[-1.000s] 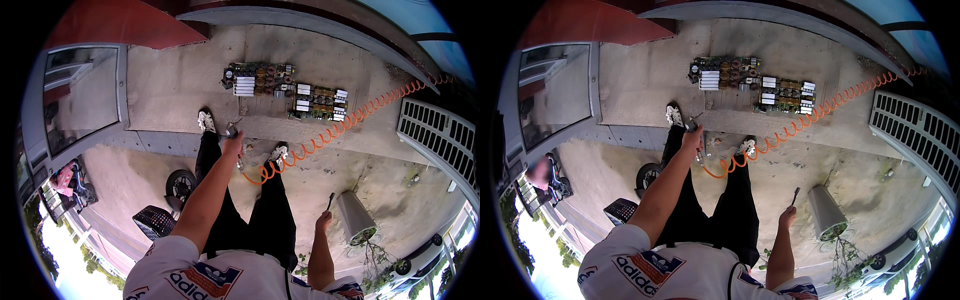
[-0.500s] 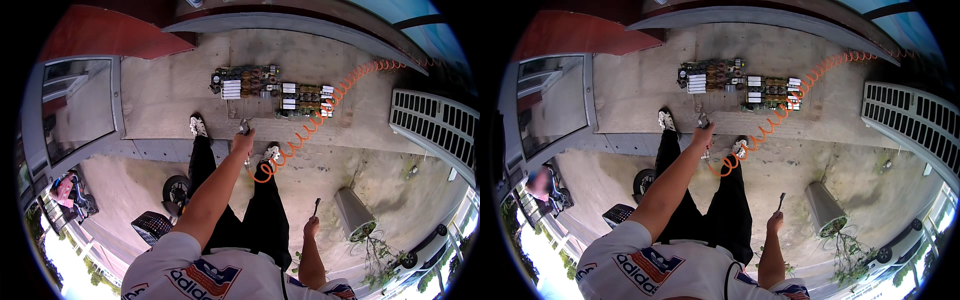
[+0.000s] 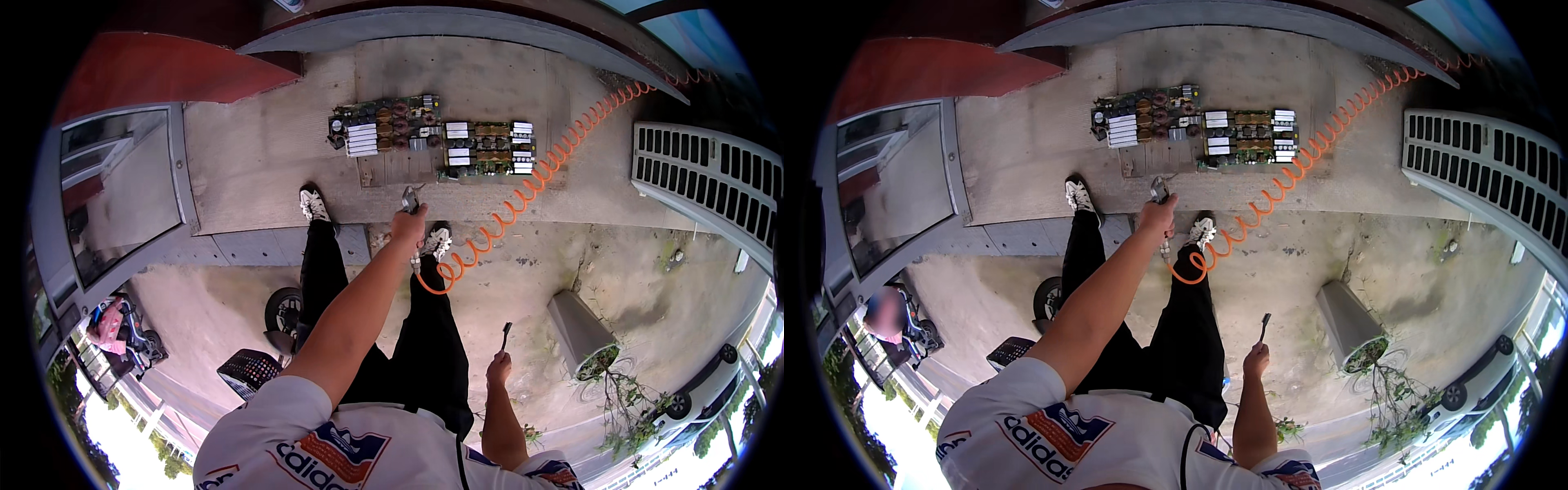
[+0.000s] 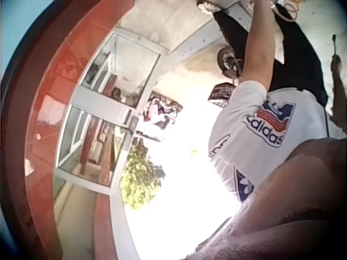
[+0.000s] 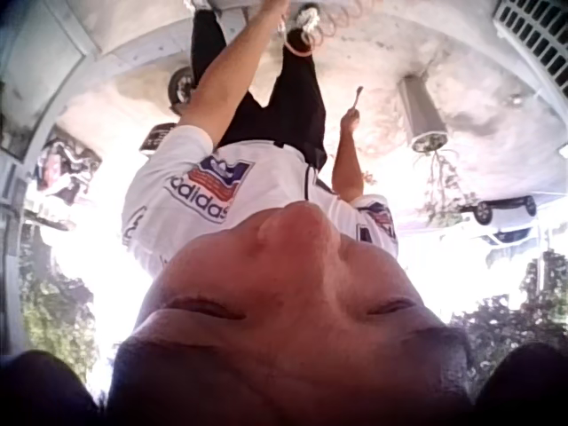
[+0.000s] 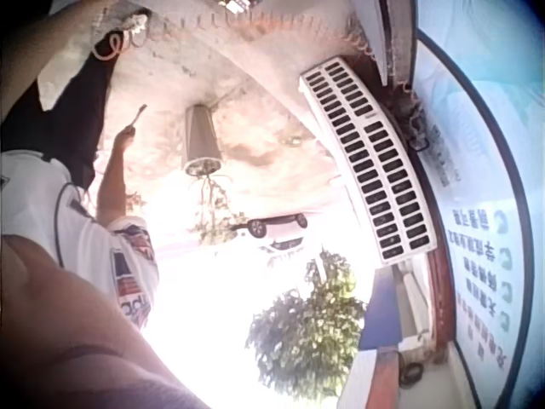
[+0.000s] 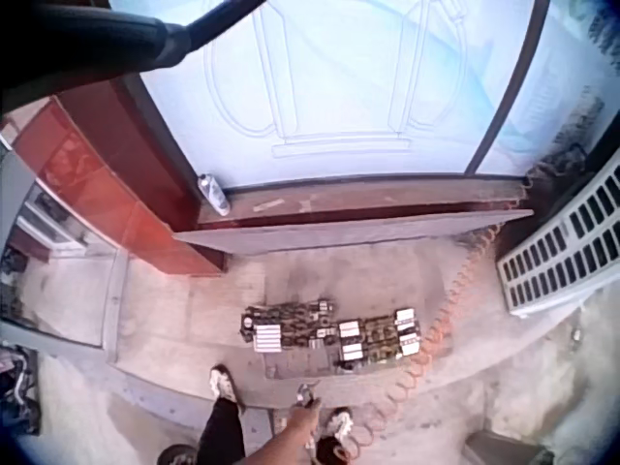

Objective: The person cleans several electronic circuit boards with a handheld air compressor gun while standing outdoors.

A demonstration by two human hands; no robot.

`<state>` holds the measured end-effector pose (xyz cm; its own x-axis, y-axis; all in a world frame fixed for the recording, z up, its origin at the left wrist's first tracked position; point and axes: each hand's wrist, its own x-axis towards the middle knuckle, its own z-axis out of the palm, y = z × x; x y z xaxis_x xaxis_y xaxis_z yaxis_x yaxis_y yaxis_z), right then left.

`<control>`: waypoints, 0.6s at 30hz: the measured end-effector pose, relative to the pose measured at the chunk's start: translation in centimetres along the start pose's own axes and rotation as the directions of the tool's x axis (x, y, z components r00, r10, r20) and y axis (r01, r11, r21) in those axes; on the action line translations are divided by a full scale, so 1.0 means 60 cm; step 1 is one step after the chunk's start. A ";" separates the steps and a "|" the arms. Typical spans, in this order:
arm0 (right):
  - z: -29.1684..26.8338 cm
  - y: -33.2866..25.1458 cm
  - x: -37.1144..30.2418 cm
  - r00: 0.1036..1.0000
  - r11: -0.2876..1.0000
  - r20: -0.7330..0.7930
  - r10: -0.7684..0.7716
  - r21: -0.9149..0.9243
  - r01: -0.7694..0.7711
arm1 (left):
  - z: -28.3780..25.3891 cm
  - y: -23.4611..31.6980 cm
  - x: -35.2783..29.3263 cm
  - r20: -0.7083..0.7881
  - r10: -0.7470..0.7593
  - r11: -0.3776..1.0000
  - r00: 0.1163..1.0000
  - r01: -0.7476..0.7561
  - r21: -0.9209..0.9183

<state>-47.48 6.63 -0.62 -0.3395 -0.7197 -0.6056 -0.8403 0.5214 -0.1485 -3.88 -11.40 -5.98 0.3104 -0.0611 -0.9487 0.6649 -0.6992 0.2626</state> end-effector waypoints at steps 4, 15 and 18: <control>0.002 0.010 -0.004 1.000 1.000 -0.015 -0.027 0.015 0.027 | 0.031 -0.013 -0.009 0.105 0.039 0.999 0.994 -0.040 0.005; 0.035 0.100 0.010 0.997 0.996 0.019 0.072 0.052 -0.073 | 0.054 0.041 -0.011 0.128 0.116 0.989 0.985 -0.102 -0.110; 0.043 0.087 0.016 0.986 0.984 0.076 0.145 0.088 -0.152 | 0.022 0.012 -0.002 0.082 0.010 0.987 0.997 0.003 -0.159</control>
<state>-51.12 9.85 -4.03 -0.4245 -0.5993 -0.6786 -0.7384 0.6630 -0.1236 -4.32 -12.81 -5.92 0.2607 -0.1262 -0.9571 0.7655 -0.5771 0.2846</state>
